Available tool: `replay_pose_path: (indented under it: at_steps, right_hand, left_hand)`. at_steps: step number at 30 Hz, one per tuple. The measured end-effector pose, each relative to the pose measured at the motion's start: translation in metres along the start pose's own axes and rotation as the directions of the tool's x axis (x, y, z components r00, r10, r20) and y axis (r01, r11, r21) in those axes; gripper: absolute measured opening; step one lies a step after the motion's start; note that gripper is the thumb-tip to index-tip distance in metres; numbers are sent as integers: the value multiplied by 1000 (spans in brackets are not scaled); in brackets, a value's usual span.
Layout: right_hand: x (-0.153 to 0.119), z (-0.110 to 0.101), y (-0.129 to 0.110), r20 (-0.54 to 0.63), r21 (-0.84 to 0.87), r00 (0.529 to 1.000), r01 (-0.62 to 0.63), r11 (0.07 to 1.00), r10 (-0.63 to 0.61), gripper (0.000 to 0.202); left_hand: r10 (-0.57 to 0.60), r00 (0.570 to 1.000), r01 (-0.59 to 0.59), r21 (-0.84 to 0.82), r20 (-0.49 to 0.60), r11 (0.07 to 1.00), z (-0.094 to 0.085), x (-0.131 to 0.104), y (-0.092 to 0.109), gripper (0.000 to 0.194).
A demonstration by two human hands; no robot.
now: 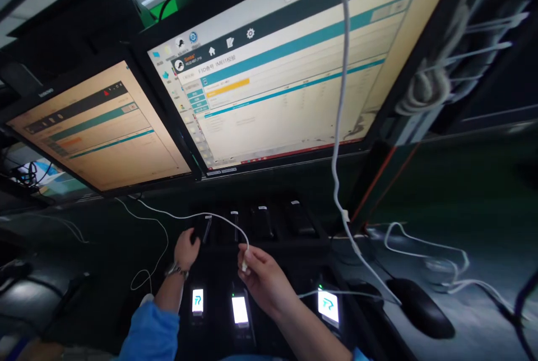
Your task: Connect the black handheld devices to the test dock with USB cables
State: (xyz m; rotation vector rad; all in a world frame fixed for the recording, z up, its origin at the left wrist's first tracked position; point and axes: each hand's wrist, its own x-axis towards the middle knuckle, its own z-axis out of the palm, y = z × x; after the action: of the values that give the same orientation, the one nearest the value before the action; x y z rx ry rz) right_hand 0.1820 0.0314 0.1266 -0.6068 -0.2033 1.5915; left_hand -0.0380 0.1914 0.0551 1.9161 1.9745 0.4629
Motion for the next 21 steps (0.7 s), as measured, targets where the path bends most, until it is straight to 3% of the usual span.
replay_pose_path:
  at_steps: [2,4,7,10,12,15,18,21]
  right_hand:
    - [3,5,2,25,-57,1000,-11,998,12,34]
    - [5,10,4,51,-138,998,-33,990,40,32]
    - [7,16,8,58,-280,996,-51,959,70,32]
    - [12,18,10,44,-386,998,-13,922,32,34]
    - [17,21,12,36,-409,999,24,912,-9,37]
    - [24,26,19,1,-375,995,94,922,-101,41]
    - [26,33,31,-54,-371,980,157,915,-190,43]
    - [20,36,43,-78,-399,983,123,909,-167,44]
  left_hand:
    - [20,998,-20,-2,67,1000,8,17,27,60]
    - [-24,993,27,-26,118,999,8,34,41,68]
    - [-86,972,123,-163,217,979,-5,47,44,47]
    - [-77,941,223,-435,328,872,-25,32,37,25]
    - [-27,919,289,-627,393,724,-35,6,33,29]
    - [104,863,419,-814,495,402,-41,-45,33,43]
    - [209,784,587,-808,584,54,-39,-92,39,44]
    - [291,703,711,-641,649,-288,-35,-120,43,45]
